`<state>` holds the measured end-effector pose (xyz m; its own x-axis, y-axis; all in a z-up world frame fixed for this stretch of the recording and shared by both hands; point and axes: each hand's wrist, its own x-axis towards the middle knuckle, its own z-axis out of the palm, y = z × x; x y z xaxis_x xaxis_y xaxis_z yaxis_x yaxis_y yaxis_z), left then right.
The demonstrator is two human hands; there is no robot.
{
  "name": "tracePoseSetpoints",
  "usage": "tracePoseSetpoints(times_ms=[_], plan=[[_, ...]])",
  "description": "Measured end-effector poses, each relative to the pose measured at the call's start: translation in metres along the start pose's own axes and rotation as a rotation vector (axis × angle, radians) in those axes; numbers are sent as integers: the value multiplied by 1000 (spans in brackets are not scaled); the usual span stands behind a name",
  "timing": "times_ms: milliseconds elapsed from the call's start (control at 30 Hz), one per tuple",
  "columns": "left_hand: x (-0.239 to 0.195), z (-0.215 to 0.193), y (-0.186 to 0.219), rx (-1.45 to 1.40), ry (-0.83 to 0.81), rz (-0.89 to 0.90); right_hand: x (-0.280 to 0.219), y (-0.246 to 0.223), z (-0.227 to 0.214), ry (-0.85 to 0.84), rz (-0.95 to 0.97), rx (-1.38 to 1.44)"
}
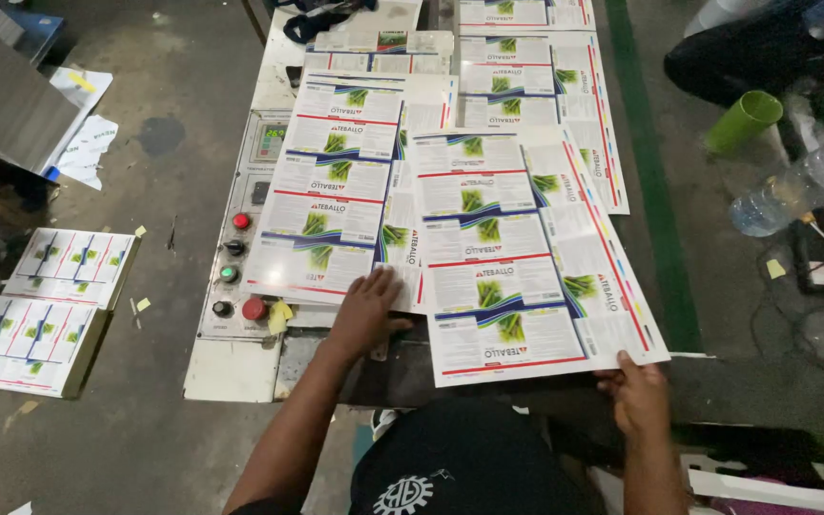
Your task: Inspecting and sorting printed sheets coming off a production machine into organized stacks.
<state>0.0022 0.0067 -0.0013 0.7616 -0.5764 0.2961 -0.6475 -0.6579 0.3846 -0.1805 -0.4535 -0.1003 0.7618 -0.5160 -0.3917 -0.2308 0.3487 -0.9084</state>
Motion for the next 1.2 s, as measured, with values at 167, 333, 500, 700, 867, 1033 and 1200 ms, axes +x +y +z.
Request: tracePoseSetpoints(times_ms=[167, 333, 500, 700, 867, 1033, 1200], plan=[[-18, 11, -35, 334, 42, 7, -11, -13, -33, 111, -4, -9], [-10, -9, -33, 136, 89, -56, -26, -21, -47, 165, 21, -81], [12, -52, -14, 102, 111, -184, -36, -23, -50, 262, 99, -121], [13, -72, -21, 125, -96, -266, -38, -14, -45, 196, 23, -122], [-2, -69, -29, 1, -146, -191, -33, -17, -27, 154, 61, -148], [-2, -84, -13, 71, -38, -328, -8, -17, -10, 116, 46, -143], [-2, -91, -9, 43, 210, -357, 36, -21, 4, 55, -27, -117]])
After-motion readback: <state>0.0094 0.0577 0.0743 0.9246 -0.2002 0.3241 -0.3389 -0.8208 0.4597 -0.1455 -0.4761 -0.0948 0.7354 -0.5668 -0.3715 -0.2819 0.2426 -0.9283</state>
